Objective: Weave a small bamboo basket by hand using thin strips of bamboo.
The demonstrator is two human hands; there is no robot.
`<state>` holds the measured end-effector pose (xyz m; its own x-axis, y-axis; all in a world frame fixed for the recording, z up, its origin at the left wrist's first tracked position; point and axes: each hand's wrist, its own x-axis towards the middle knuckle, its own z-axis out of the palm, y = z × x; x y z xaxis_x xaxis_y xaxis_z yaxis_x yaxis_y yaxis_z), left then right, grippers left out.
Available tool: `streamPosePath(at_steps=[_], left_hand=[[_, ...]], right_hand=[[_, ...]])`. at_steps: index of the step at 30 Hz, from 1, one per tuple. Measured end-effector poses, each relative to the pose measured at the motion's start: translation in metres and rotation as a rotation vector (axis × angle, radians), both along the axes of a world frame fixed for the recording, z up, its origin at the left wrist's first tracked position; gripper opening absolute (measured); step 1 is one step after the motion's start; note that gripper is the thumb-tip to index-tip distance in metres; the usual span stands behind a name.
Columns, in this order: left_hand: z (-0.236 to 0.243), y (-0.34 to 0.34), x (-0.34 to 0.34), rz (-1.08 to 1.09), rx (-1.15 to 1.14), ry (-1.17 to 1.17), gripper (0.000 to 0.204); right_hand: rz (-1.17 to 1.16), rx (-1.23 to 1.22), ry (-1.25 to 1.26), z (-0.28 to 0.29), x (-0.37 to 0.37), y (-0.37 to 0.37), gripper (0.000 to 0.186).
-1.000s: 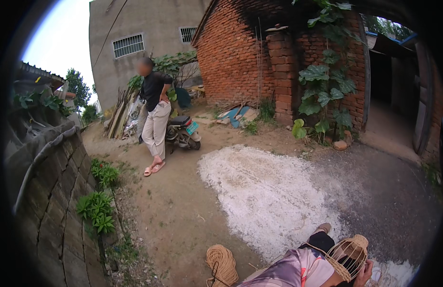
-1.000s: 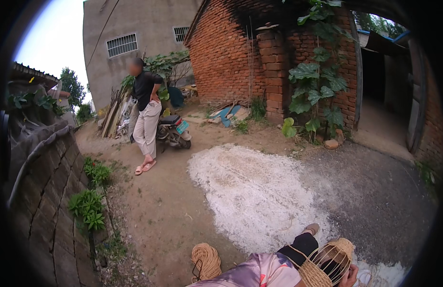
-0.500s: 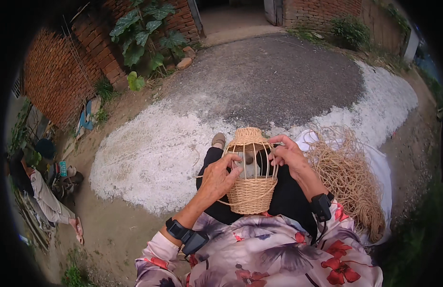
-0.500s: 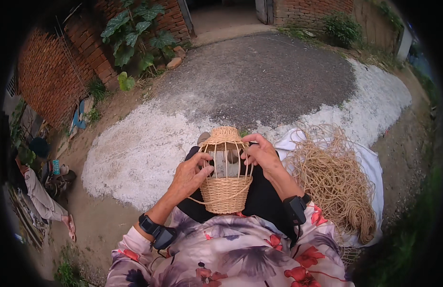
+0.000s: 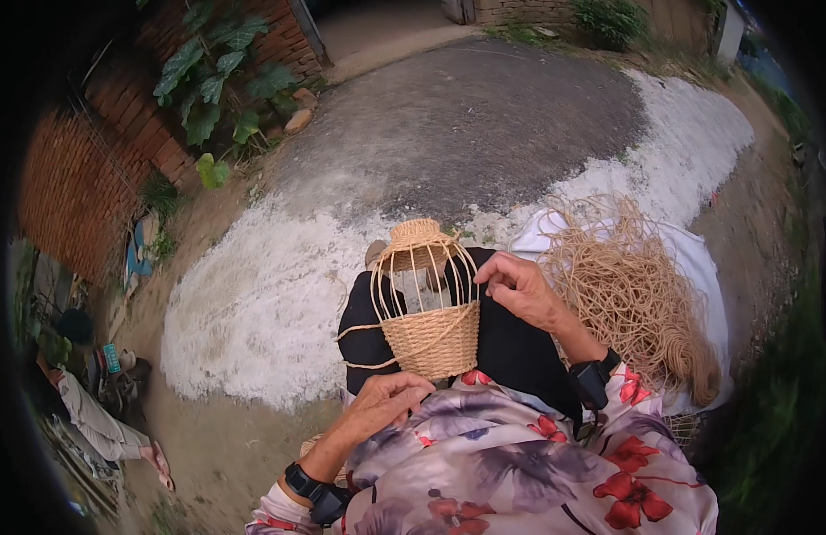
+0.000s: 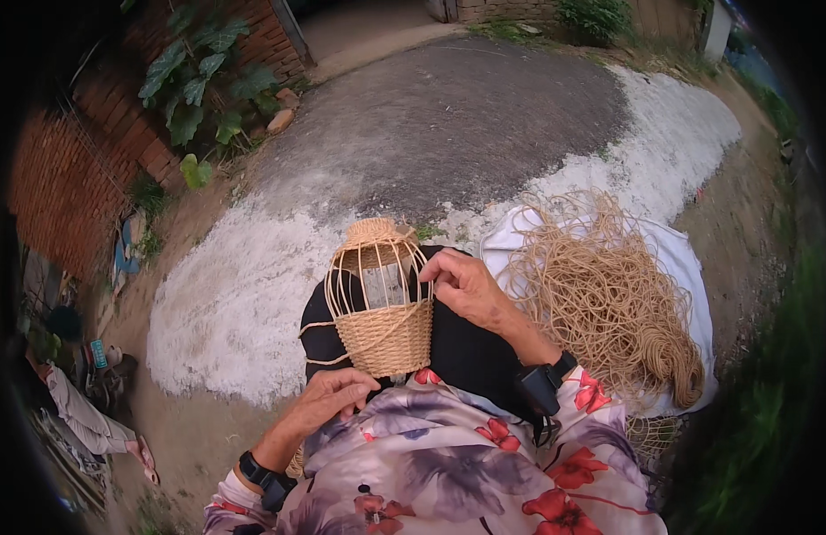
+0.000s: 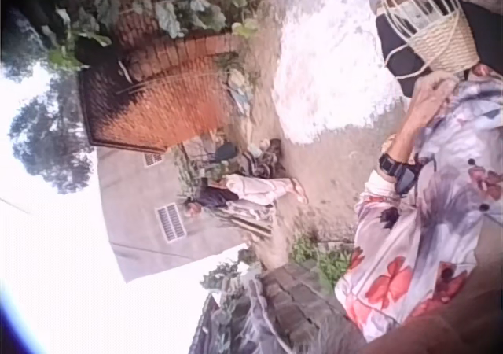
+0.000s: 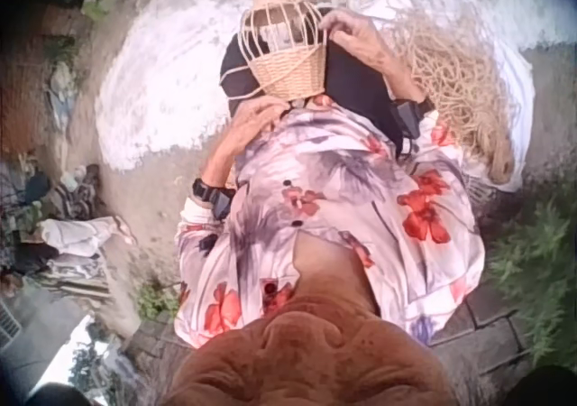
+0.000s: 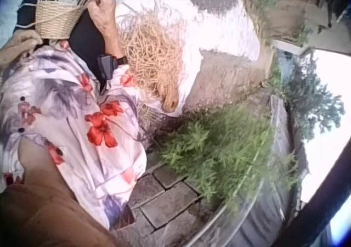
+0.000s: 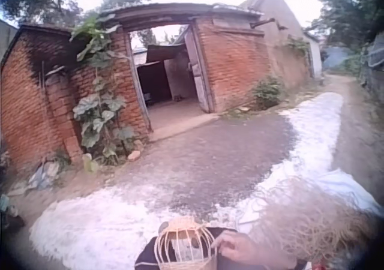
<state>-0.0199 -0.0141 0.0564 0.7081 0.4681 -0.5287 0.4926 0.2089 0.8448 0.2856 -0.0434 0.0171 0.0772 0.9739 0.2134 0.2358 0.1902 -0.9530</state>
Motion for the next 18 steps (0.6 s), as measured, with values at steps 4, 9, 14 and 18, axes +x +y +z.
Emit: streamPosePath(at_steps=[4, 9, 14, 18], left_hand=[[-0.004, -0.006, 0.019, -0.051, -0.215, -0.031, 0.037], [-0.014, -0.006, 0.044, -0.017, -0.35, -0.148, 0.05], [-0.001, -0.002, 0.067, 0.189, -0.371, -0.261, 0.058], [0.014, 0.023, 0.09, 0.276, -0.031, -0.295, 0.052]], right_hand=[[-0.039, 0.353, -0.486, -0.003, -0.026, -0.01, 0.02], [-0.106, 0.443, -0.721, -0.014, -0.031, -0.006, 0.013], [-0.09, 0.001, 0.378, -0.041, -0.025, 0.0, 0.01], [-0.189, -0.056, 0.639, -0.038, -0.036, 0.005, 0.009]])
